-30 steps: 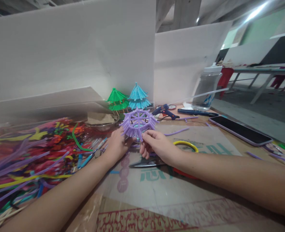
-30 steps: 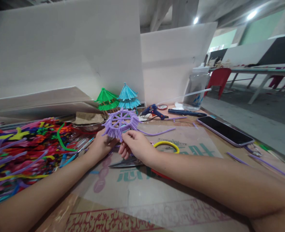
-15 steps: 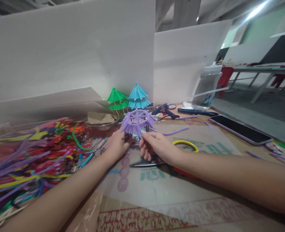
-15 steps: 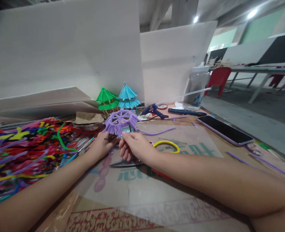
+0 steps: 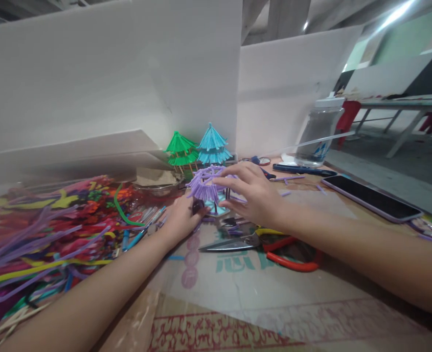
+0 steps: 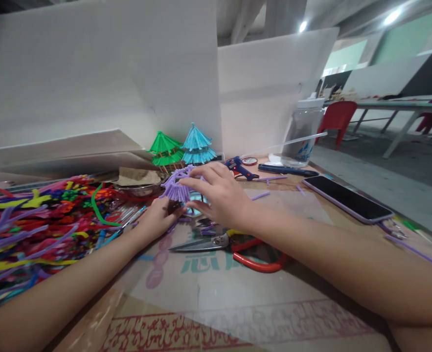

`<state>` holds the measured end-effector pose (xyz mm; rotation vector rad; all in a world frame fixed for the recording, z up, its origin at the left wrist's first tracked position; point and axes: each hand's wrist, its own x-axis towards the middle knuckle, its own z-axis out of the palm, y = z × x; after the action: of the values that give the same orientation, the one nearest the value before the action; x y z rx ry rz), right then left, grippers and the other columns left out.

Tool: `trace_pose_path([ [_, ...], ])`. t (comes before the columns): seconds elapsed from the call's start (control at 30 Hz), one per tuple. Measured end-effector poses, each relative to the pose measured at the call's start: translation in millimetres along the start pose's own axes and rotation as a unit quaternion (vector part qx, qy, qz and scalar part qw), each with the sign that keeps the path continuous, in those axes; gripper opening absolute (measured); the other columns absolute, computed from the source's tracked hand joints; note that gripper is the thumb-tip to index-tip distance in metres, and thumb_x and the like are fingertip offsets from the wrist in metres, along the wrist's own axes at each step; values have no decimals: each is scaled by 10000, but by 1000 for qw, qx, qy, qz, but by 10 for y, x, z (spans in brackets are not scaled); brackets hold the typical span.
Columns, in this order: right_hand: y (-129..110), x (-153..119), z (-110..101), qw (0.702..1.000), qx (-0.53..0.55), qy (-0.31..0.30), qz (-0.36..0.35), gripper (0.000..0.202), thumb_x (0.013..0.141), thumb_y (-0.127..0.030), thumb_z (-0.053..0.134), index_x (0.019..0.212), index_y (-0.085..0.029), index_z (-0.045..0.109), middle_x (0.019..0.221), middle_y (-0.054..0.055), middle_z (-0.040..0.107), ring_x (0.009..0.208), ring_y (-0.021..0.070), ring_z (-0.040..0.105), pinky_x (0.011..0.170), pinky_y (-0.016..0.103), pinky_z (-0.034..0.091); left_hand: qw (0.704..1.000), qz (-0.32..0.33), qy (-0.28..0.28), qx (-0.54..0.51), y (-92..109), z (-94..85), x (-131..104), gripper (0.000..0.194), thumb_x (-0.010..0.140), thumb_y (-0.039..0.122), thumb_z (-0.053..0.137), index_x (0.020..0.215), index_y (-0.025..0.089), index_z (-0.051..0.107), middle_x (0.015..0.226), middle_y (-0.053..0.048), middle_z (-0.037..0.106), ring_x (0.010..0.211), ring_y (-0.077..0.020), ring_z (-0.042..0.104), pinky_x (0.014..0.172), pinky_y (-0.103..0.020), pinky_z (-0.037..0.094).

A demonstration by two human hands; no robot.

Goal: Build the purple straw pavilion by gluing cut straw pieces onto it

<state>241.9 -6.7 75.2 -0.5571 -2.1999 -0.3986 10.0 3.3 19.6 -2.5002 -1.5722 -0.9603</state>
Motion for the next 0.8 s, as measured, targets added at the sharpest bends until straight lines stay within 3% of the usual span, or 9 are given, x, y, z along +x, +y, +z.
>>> trace_pose_path([
  [0.17,-33,-53,85,998,-38,-31,-49,350,938,-385,587,1241,-215,629,1282,121,616,1260,283,485,1131,524,308,1000,11,0,1,-23,20,1,171,860,331,632,981,212,651,813,-48,670,888,-253,643,762,-343,504],
  [0.4,9,-82,124,998,-38,-37,-18,427,933,-338,581,1333,-188,560,1331,149,582,1311,293,457,1156,562,278,1000,7,-6,6,-39,23,-3,155,869,331,621,936,193,645,830,-63,674,906,-259,646,774,-343,502],
  [0.53,63,-82,140,999,-38,-7,-13,425,906,-361,622,1299,-205,574,1300,138,597,1284,288,485,1168,553,267,1000,6,-2,3,-32,19,-1,158,864,337,629,942,201,649,855,-64,678,911,-260,650,782,-344,505],
  [0.8,41,-79,136,999,-32,-5,-6,297,904,-322,634,1174,-201,594,1287,138,601,1280,281,498,1150,560,286,1000,18,-9,-9,5,-7,-6,191,873,333,602,1001,201,654,811,-51,661,883,-249,648,794,-335,511],
])
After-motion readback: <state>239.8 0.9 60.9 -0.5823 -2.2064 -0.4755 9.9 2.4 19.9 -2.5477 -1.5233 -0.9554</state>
